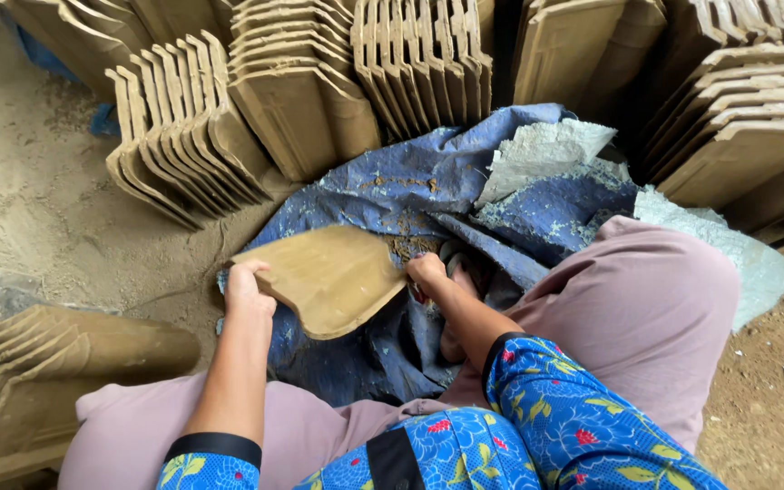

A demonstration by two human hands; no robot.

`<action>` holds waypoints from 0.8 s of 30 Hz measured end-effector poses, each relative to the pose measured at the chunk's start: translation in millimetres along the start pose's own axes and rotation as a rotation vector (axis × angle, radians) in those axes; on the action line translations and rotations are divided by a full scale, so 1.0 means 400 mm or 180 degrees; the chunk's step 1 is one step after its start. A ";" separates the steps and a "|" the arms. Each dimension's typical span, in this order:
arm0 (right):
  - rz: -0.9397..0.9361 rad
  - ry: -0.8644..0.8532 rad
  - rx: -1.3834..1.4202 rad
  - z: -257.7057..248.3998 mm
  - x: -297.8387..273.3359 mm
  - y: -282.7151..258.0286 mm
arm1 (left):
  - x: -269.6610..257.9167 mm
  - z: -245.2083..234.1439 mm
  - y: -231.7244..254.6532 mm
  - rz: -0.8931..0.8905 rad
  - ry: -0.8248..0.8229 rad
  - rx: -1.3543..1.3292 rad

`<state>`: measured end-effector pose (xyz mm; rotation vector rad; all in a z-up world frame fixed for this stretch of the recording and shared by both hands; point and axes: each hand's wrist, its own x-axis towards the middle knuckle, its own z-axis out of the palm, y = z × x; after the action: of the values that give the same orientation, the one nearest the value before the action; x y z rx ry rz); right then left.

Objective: The person sits on the floor and uses a small knife to scrape and shape the edges of rectangular clay tiles. They pick up tiles from a stack, smooth the edges, and place them back down.

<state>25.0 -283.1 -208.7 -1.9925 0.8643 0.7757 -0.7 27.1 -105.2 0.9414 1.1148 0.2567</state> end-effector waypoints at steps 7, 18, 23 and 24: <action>-0.2677 0.1639 -0.2220 -0.062 -0.036 -0.055 | -0.233 0.075 0.043 0.0964 -0.1101 0.1050; -0.3640 0.0762 -0.1828 -0.207 -0.630 -0.274 | -0.340 0.038 0.074 0.1743 -0.1910 0.3097; -0.3652 0.0461 -0.2263 -0.201 -0.694 -0.260 | -0.277 0.003 0.035 0.1821 -0.2022 0.3138; -0.3457 0.0415 -0.2390 -0.210 -0.707 -0.265 | -0.293 -0.001 0.043 0.1809 -0.2017 0.3094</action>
<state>-36.9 -225.8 93.4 -2.7002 -0.5960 0.3090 -50.2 -33.5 -16.0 2.0326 0.3053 -0.1630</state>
